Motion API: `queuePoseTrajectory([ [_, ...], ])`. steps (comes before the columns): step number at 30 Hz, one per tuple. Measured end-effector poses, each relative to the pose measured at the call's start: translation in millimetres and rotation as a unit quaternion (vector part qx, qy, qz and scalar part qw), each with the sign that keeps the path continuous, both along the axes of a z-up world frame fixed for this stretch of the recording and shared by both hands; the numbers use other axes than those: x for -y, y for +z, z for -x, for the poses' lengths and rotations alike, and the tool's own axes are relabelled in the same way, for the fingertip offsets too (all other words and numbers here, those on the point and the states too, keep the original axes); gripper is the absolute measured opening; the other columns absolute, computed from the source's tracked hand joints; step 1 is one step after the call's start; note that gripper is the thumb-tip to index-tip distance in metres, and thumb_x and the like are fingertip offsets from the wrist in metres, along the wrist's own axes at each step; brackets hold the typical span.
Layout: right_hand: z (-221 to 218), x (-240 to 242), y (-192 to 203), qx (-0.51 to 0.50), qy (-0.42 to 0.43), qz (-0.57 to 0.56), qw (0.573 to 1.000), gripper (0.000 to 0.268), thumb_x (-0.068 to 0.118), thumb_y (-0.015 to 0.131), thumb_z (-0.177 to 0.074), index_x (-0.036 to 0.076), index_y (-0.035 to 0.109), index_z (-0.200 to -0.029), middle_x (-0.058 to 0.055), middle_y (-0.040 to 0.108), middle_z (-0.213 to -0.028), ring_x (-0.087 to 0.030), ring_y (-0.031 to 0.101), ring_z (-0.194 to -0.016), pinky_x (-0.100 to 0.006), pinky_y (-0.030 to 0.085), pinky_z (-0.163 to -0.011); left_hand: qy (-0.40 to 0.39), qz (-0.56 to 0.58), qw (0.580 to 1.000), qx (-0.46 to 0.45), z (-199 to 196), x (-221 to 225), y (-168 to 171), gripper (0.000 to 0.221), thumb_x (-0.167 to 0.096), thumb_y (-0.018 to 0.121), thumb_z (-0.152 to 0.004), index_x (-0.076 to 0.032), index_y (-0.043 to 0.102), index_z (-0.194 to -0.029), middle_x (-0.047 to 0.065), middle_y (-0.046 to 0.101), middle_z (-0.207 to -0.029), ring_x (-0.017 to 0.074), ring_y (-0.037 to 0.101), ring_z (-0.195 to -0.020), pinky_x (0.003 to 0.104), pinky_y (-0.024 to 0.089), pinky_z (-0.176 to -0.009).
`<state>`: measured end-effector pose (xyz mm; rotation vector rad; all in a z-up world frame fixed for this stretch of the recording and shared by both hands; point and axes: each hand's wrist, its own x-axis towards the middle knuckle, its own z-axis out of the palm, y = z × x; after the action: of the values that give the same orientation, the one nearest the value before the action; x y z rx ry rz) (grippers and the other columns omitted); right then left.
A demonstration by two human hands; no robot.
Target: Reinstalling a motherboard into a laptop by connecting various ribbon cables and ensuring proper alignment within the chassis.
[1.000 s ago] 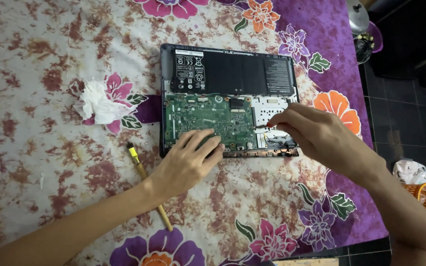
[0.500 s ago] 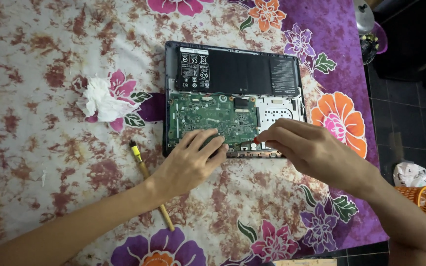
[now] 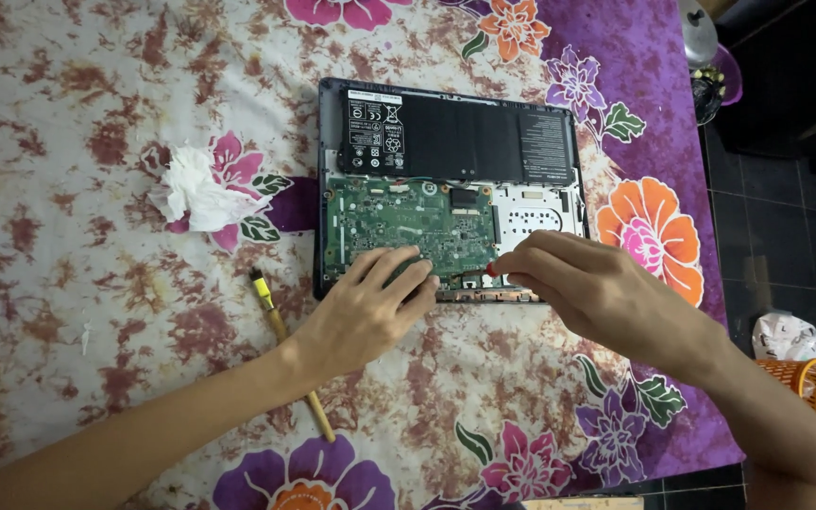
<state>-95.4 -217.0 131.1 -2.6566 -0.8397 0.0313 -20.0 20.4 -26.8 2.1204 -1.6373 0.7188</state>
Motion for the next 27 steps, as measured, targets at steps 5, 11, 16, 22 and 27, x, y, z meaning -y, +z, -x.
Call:
queuePoseTrajectory([
  [5,2.6,0.7,-2.8,0.008,0.008,0.004,1.0,0.023,-0.005,0.063,-0.095,-0.006,0.061,-0.117,-0.016,0.07,-0.102,-0.024,0.073,-0.086,-0.031,0.066,-0.078,-0.002,0.006,1.0,-0.003,0.3,-0.3,1.6,0.03,-0.014,0.079,-0.086,-0.01,0.071,-0.115,0.01,0.067,-0.122,0.0284,0.062,-0.117,0.042,0.055,-0.1],
  [11,4.2,-0.5,-1.9,0.033,0.038,0.056,0.997,0.024,-0.007,0.064,-0.093,-0.003,0.061,-0.117,-0.014,0.069,-0.102,-0.025,0.071,-0.09,-0.033,0.064,-0.082,0.002,0.001,1.0,0.002,0.6,-0.5,0.5,0.031,-0.015,0.078,-0.087,-0.01,0.07,-0.116,0.011,0.066,-0.123,0.0285,0.061,-0.118,0.042,0.054,-0.1],
  [16,-7.5,-3.7,-4.6,-0.055,-0.004,0.017,0.998,0.017,0.008,0.058,-0.1,-0.001,0.06,-0.114,-0.012,0.069,-0.095,-0.022,0.073,-0.074,-0.034,0.065,-0.067,0.006,-0.006,1.0,0.014,0.2,-0.8,4.0,0.032,-0.015,0.079,-0.086,-0.01,0.07,-0.116,0.01,0.064,-0.122,0.0276,0.061,-0.116,0.04,0.055,-0.099],
  [22,-25.1,-0.9,-20.1,-0.006,-0.033,0.152,0.988,0.034,0.026,0.049,-0.111,0.009,0.062,-0.085,0.004,0.053,-0.048,-0.006,0.047,-0.028,-0.023,0.034,-0.024,-0.003,-0.007,1.0,0.004,-0.1,-0.8,2.7,0.035,-0.014,0.08,-0.085,-0.009,0.07,-0.118,0.011,0.065,-0.123,0.0288,0.061,-0.117,0.042,0.055,-0.101],
  [27,-33.0,-24.5,-23.5,0.055,-0.051,0.228,0.971,0.047,0.02,0.055,-0.115,0.012,0.055,-0.068,0.011,0.039,-0.045,-0.004,0.034,-0.034,-0.027,0.024,-0.031,0.002,0.031,0.997,-0.07,-0.8,4.9,15.7,0.02,-0.02,0.077,-0.09,-0.012,0.069,-0.106,0.006,0.066,-0.112,0.0242,0.061,-0.111,0.042,0.049,-0.099],
])
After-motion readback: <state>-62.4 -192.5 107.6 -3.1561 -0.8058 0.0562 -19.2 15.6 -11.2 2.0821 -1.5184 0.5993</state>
